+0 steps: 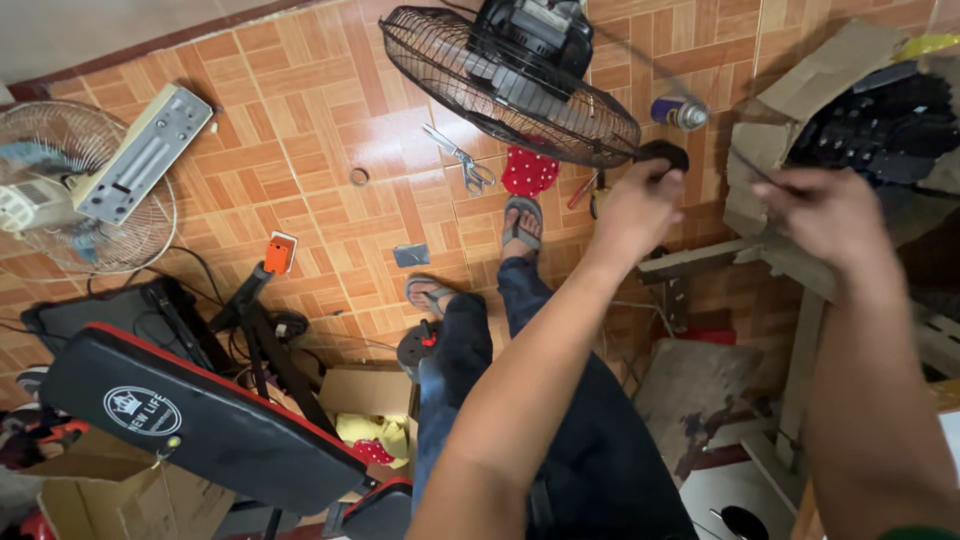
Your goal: The person sits on the floor and repairs a standing fan by connecting wires to the motor, securing the motor housing, and reattaching the front fan cage. They use a screwdriver to tighten screws and handle the fan's power cord and internal wiring.
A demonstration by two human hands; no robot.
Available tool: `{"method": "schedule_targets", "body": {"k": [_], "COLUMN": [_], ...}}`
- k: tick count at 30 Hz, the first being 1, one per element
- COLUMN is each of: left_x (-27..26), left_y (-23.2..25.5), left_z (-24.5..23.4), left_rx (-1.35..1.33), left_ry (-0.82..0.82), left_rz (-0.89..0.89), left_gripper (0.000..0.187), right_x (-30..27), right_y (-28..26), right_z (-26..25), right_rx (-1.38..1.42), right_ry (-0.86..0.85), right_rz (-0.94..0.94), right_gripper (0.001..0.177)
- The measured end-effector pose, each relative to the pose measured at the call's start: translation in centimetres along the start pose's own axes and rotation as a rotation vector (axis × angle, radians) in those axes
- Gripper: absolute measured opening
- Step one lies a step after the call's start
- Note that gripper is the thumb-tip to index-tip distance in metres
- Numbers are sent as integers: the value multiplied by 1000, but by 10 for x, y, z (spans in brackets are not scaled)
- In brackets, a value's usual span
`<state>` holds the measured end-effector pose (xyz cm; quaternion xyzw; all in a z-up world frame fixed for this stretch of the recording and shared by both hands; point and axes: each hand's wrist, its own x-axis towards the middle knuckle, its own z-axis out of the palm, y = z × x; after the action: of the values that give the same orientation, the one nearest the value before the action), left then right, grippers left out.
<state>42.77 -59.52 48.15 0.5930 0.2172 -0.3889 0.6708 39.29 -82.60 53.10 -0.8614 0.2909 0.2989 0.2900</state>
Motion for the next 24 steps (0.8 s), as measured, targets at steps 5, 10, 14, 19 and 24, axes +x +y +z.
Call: {"method": "schedule_targets", "body": {"k": [5, 10, 14, 19, 24], "left_x": [-23, -46, -84, -72, -59], "left_y": [-57, -43, 5, 30, 47], "left_z": [-55, -111, -153, -213, -237], "left_rx": [410, -319, -656, -1364, -858], "left_ry": [216, 62, -132, -502, 220], "left_rz": [163, 209, 380, 658, 312], "left_gripper": [49, 56, 65, 40, 45], "right_x": [19, -32, -92, -61, 31], "right_y": [-26, -91, -146, -178, -138], "right_z": [38, 48, 94, 153, 143], "right_rx": [310, 13, 49, 53, -99], "right_ry": [272, 360, 60, 134, 240], "right_rz": [-617, -792, -884, -1117, -595], "right_gripper": [13, 16, 16, 49, 140]}}
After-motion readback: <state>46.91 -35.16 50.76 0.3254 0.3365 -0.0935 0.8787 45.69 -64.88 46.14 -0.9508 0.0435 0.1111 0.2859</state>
